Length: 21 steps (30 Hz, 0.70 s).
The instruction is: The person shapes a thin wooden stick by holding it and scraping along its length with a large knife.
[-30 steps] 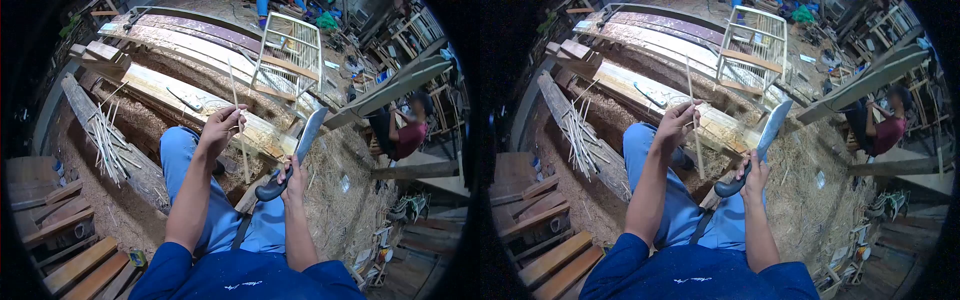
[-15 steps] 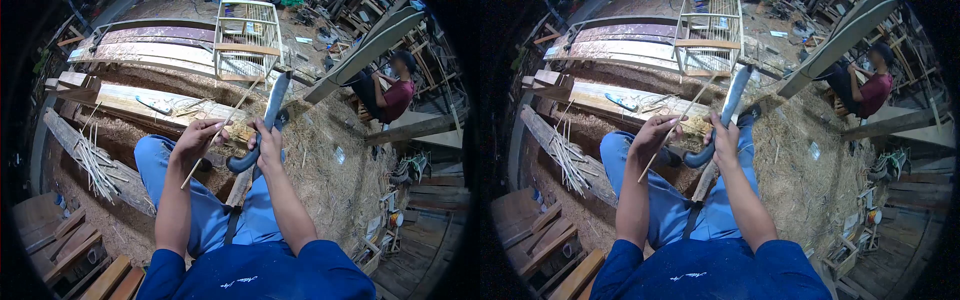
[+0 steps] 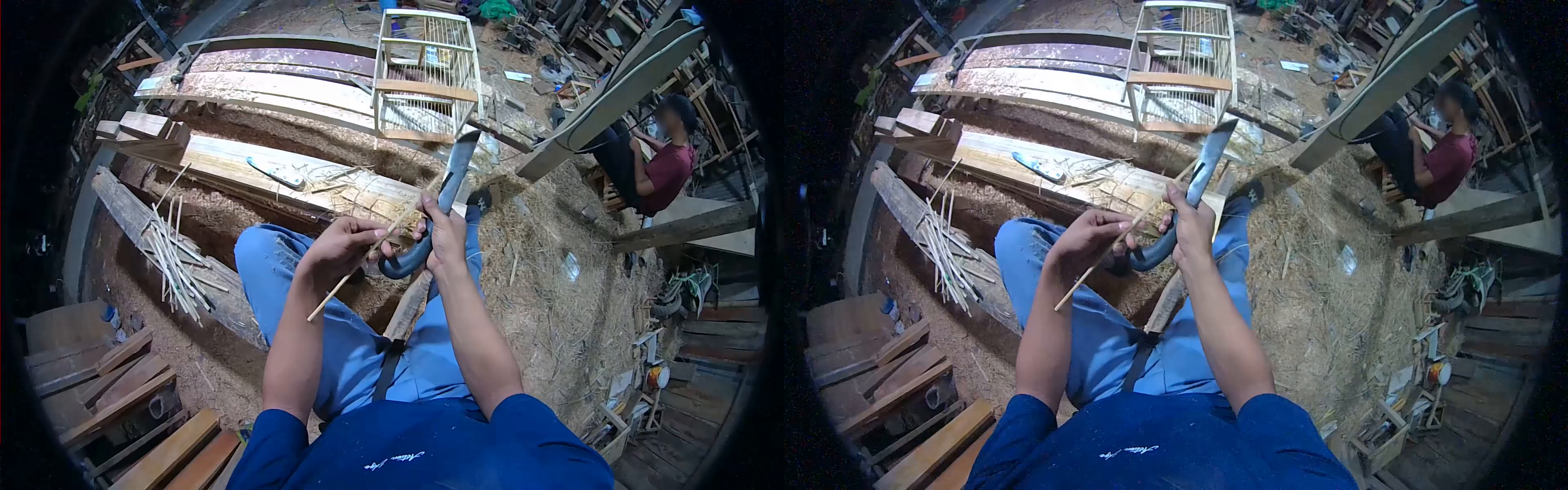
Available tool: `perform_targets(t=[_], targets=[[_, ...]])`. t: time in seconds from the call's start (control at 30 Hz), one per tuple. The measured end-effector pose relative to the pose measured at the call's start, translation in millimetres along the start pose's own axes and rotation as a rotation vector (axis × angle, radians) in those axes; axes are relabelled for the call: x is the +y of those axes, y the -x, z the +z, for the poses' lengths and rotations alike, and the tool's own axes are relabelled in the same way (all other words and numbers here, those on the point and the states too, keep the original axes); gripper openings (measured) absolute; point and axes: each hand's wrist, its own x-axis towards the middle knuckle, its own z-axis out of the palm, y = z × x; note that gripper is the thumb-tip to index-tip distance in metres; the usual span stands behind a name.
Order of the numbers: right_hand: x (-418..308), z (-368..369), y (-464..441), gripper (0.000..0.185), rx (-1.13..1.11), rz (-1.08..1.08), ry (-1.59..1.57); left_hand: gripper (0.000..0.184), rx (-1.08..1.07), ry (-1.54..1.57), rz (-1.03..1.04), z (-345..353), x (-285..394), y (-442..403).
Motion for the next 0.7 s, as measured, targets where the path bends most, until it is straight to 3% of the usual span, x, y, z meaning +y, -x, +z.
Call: perform_targets(t=[0.17, 0.37, 0.43, 0.5, 0.57, 0.6, 0.63, 0.7], targets=[[9, -10, 9, 0.023, 0.085, 0.028, 0.063, 0.029, -0.08, -0.082, -0.065, -5, -13, 19], [34, -29, 6, 0.021, 0.106, 0.093, -0.087, 0.03, -0.026, -0.146, -0.113, 9, -8, 34], [38, -29, 2, 0.023, 0.158, 0.053, -0.104, 0.037, 0.097, 0.065, 0.025, 18, -6, 48], [36, -29, 2, 0.016, 0.151, 0.04, -0.109, 0.042, 0.041, 0.07, 0.05, -1, -15, 65], [35, -29, 2, 0.016, 0.143, 0.012, -0.204, 0.041, 0.119, 0.259, 0.164, 2, -20, 88], [39, -31, -1, 0.015, 0.134, 0.023, -0.242, 0.041, 0.051, 0.299, 0.291, -1, -27, 97], [41, -32, -2, 0.015, 0.134, 0.029, -0.249, 0.041, 0.056, 0.293, 0.286, 3, -32, 107], [42, -33, -5, 0.014, 0.137, 0.055, -0.263, 0.043, 0.226, 0.103, 0.467, 15, -36, 126]])
